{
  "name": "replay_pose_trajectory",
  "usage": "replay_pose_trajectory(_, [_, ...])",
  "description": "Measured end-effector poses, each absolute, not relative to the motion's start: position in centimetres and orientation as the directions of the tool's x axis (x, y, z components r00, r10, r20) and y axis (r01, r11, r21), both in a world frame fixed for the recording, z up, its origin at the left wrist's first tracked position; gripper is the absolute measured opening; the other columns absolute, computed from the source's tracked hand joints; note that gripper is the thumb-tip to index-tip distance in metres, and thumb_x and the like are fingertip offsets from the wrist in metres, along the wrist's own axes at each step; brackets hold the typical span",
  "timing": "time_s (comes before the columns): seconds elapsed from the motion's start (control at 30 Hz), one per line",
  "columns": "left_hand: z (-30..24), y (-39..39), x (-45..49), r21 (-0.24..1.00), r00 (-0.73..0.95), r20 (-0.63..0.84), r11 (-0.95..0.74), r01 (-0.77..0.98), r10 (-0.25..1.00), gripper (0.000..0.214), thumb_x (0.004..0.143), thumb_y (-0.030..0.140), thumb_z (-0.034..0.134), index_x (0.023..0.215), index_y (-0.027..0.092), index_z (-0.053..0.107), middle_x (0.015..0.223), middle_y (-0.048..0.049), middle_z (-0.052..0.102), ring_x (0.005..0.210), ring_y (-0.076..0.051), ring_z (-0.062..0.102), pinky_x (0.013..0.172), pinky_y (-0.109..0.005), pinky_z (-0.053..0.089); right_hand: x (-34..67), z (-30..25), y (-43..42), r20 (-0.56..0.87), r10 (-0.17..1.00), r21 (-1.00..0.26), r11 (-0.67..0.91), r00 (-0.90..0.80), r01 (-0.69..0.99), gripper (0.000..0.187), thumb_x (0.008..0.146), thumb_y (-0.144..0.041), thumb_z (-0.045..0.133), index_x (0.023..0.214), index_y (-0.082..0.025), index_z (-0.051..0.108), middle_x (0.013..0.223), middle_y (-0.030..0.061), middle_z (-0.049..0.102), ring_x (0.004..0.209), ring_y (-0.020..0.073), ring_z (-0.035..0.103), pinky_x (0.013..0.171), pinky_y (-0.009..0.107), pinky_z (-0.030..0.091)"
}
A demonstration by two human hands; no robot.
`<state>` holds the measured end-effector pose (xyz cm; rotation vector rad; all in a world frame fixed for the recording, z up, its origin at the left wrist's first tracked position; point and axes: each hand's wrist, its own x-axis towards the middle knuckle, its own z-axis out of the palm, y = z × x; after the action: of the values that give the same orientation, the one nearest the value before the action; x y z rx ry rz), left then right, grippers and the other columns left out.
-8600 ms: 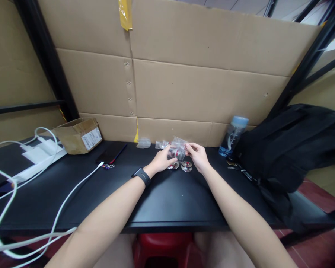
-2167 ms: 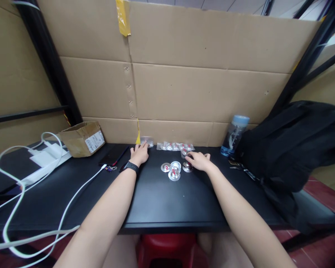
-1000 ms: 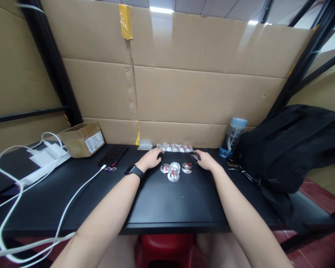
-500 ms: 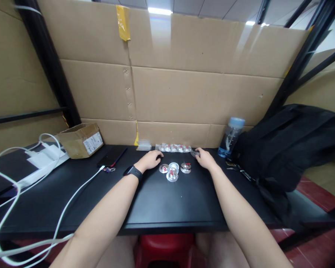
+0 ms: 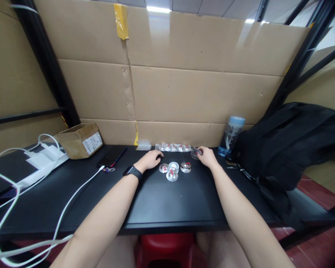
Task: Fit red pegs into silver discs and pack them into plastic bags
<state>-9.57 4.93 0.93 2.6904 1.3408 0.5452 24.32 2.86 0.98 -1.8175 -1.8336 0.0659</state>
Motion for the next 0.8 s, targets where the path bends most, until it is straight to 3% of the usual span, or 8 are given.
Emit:
replay_pose_trajectory(0.13, [0.9,4.9,-9.6,0.233,0.554,0.281,-0.615,0.753,0.784,0.031,0.087,0.017,0.053,0.112,0.019,0.071,0.121,-0.0079,0.072,0.114,-0.024,0.067,0.106,-0.034,0.049,24.1,0.9,2.8,0.348,0.931,-0.408,0.049,0.106,0.912,0.039,0.089,-0.017,0.060,0.128,-0.022,0.061,0.117,0.0111,0.073,0.107,0.0248,0.067,0.088,0.029,0.045])
replay_pose_trajectory(0.23, [0.9,4.9,-9.6,0.231,0.554,0.283,-0.617,0.753,0.783,0.031,0.087,0.016,0.053,0.112,0.019,0.071,0.121,-0.0077,0.072,0.113,-0.023,0.067,0.106,-0.034,0.049,24.1,0.8,2.9,0.335,0.938,-0.402,0.053,0.093,0.914,0.044,0.090,-0.012,0.057,0.132,-0.021,0.058,0.120,0.0119,0.072,0.110,0.0245,0.066,0.090,0.029,0.045])
replay_pose_trajectory(0.43, [1.1,4.7,-9.5,0.236,0.556,0.281,-0.618,0.750,0.782,0.031,0.087,0.015,0.053,0.112,0.018,0.071,0.120,-0.0082,0.072,0.113,-0.024,0.067,0.107,-0.035,0.049,24.5,0.4,3.4,0.351,0.936,-0.372,0.145,-0.005,0.917,0.031,0.086,-0.015,0.064,0.117,-0.018,0.066,0.115,0.0106,0.072,0.106,0.0218,0.066,0.094,0.027,0.044])
replay_pose_trajectory(0.8, [0.9,4.8,-9.5,0.237,0.553,0.285,-0.616,0.751,0.783,0.031,0.087,0.016,0.053,0.112,0.019,0.071,0.121,-0.0077,0.072,0.114,-0.023,0.066,0.107,-0.035,0.049,24.2,0.0,3.4,0.419,0.908,-0.426,0.201,-0.004,0.882,0.024,0.082,-0.016,0.066,0.105,-0.020,0.074,0.100,0.0058,0.071,0.093,0.0193,0.065,0.090,0.029,0.047])
